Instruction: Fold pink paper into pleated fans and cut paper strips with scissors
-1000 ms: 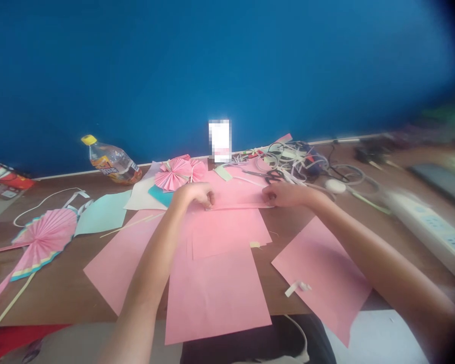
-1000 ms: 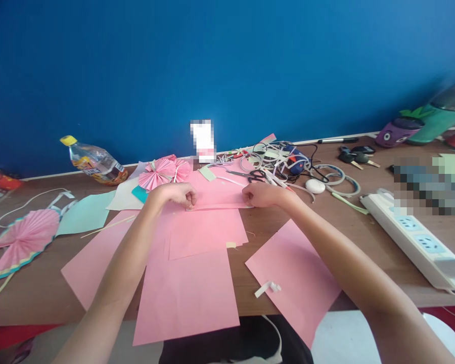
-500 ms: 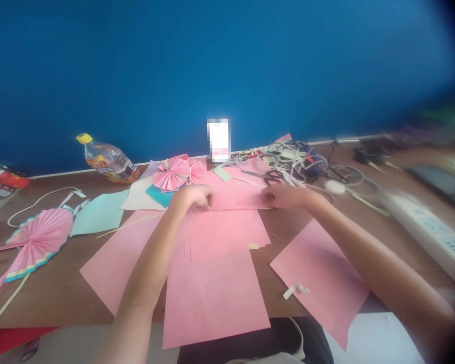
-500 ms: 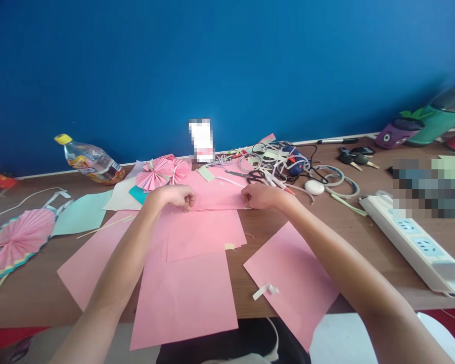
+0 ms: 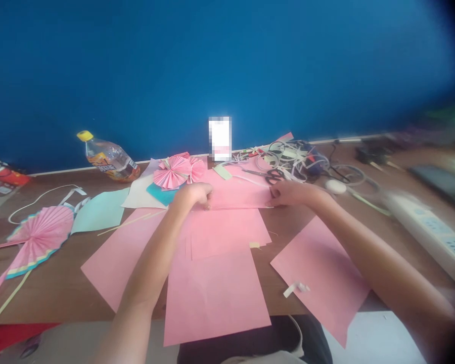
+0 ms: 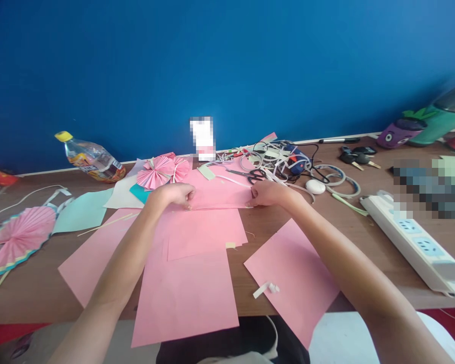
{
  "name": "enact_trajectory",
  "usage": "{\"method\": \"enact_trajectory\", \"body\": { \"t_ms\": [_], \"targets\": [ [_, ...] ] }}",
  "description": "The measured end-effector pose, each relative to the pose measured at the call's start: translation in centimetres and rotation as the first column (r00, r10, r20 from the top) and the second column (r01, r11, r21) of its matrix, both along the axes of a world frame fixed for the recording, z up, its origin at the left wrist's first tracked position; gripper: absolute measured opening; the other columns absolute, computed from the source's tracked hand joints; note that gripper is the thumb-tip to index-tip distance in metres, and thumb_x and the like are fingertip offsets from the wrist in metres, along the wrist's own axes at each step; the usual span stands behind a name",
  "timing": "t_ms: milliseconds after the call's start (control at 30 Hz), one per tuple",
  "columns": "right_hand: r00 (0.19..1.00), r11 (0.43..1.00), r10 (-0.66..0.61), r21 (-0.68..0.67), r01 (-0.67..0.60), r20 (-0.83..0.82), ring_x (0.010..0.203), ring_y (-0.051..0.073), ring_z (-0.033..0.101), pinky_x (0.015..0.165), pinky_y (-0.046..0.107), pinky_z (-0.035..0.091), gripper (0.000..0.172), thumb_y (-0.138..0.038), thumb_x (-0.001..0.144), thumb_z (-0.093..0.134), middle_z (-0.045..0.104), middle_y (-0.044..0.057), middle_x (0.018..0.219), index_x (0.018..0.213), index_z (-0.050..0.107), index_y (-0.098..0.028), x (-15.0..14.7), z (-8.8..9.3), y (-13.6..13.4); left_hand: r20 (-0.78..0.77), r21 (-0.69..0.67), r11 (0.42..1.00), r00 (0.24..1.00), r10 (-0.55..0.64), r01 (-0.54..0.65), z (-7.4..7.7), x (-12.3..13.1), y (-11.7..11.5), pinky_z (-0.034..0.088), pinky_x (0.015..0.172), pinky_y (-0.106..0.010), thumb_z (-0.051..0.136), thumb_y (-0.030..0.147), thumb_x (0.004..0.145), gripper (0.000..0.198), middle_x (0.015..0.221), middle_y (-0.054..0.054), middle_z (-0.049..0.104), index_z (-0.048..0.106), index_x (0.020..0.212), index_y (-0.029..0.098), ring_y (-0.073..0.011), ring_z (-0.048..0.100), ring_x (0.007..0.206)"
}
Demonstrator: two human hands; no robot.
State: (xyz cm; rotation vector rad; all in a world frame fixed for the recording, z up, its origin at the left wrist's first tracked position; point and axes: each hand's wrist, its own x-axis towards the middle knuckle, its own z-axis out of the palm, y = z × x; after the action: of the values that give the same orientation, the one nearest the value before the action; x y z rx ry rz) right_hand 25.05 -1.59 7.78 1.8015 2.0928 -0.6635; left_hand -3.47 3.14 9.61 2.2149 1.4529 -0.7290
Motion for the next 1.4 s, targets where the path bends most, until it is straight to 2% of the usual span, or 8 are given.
{"method": "enact_trajectory", "body": {
  "t_ms": [200,467,567,667,833,967,1133,1400],
  "targets": [
    [0.973,0.972,0.204,0.145,-0.187,-0.11,0.077,0.021,0.055,0.061,0.029,0.029,0.007,-0.023,0.079,0.056,0.062,0.006,0.089,0.083,0.051,-0.022,-0.6,-0.2,-0.7,-0.035,0.025,0.97,0.97,-0.241,0.242,-0.2,3.3,-2.8,0.041,0.063,-0.028,0.055,0.002,0.062,0.036,0.102,-0.01,0.067,0.063,0.092,0.018,-0.0227,0.061,0.082],
    [0.892,0.93,0.36,0.183,-0.32,-0.273,0.071,0.018,0.048,0.058,0.028,0.025,0.025,-0.002,0.064,0.048,0.056,0.004,0.085,0.078,0.04,-0.022,-1.8,-0.2,-2.5,0.071,-0.025,0.983,0.981,-0.182,0.184,-0.2,3.0,-2.9,0.04,0.059,-0.029,0.059,0.015,0.062,0.027,0.091,-0.011,0.068,0.064,0.089,0.016,-0.0244,0.062,0.076],
    [0.87,0.928,0.372,0.166,-0.335,-0.324,0.073,0.018,0.048,0.06,0.028,0.027,0.021,-0.003,0.067,0.046,0.056,0.003,0.083,0.076,0.04,-0.022,-1.8,-0.3,-2.3,0.076,-0.056,0.992,0.991,-0.113,0.117,-0.1,3.2,-2.8,0.041,0.057,-0.03,0.055,0.031,0.072,0.024,0.083,-0.012,0.069,0.066,0.085,0.014,-0.0239,0.062,0.07],
    [0.87,0.929,0.369,0.141,-0.341,-0.328,0.072,0.018,0.047,0.061,0.028,0.029,0.017,-0.006,0.071,0.044,0.056,0.003,0.081,0.075,0.041,-0.022,-1.6,0.0,-2.2,0.108,-0.025,0.999,0.994,-0.032,0.035,-0.5,3.5,-2.6,0.041,0.059,-0.03,0.045,0.052,0.081,0.044,0.084,-0.013,0.069,0.067,0.087,0.014,-0.0235,0.063,0.07],
    [0.885,0.931,0.364,0.145,-0.335,-0.291,0.069,0.018,0.049,0.059,0.028,0.029,0.012,-0.013,0.073,0.05,0.058,0.003,0.079,0.073,0.042,-0.022,-1.5,0.9,-2.3,0.173,0.067,0.998,0.985,0.009,-0.021,-2.1,3.1,-2.6,0.036,0.055,-0.029,0.047,0.078,0.073,0.065,0.077,-0.012,0.066,0.064,0.075,0.015,-0.0232,0.061,0.067],
    [0.949,0.957,0.245,0.207,-0.204,-0.198,0.069,0.019,0.054,0.059,0.029,0.029,0.03,-0.042,0.091,0.043,0.063,0.007,0.079,0.071,0.048,-0.021,-2.8,0.1,-2.6,0.252,0.175,0.982,0.967,0.026,-0.072,-3.3,2.6,-3.4,0.032,0.054,-0.03,0.045,0.083,0.073,0.068,0.072,-0.012,0.065,0.06,0.068,0.017,-0.0231,0.059,0.064],
    [0.998,0.936,0.063,0.349,-0.052,-0.022,0.08,0.027,0.063,0.063,0.031,0.032,0.058,-0.067,0.091,0.037,0.067,0.017,0.081,0.076,0.062,-0.016,-5.4,-1.6,-3.1,0.313,0.273,0.952,0.949,0.045,-0.135,-4.1,2.2,-4.1,0.029,0.056,-0.029,0.047,0.082,0.074,0.065,0.075,-0.012,0.066,0.059,0.071,0.018,-0.0239,0.06,0.07],
    [0.98,0.963,0.085,0.267,-0.034,-0.182,0.071,0.02,0.058,0.057,0.028,0.029,0.037,-0.053,0.085,0.055,0.064,0.007,0.076,0.069,0.055,-0.02,-3.8,-2.1,-2.0,0.391,0.219,0.961,0.918,0.072,-0.168,-4.8,1.1,-3.1,0.028,0.056,-0.028,0.059,0.071,0.073,0.052,0.074,-0.005,0.062,0.053,0.071,0.019,-0.02,0.056,0.069]
  ]
}}
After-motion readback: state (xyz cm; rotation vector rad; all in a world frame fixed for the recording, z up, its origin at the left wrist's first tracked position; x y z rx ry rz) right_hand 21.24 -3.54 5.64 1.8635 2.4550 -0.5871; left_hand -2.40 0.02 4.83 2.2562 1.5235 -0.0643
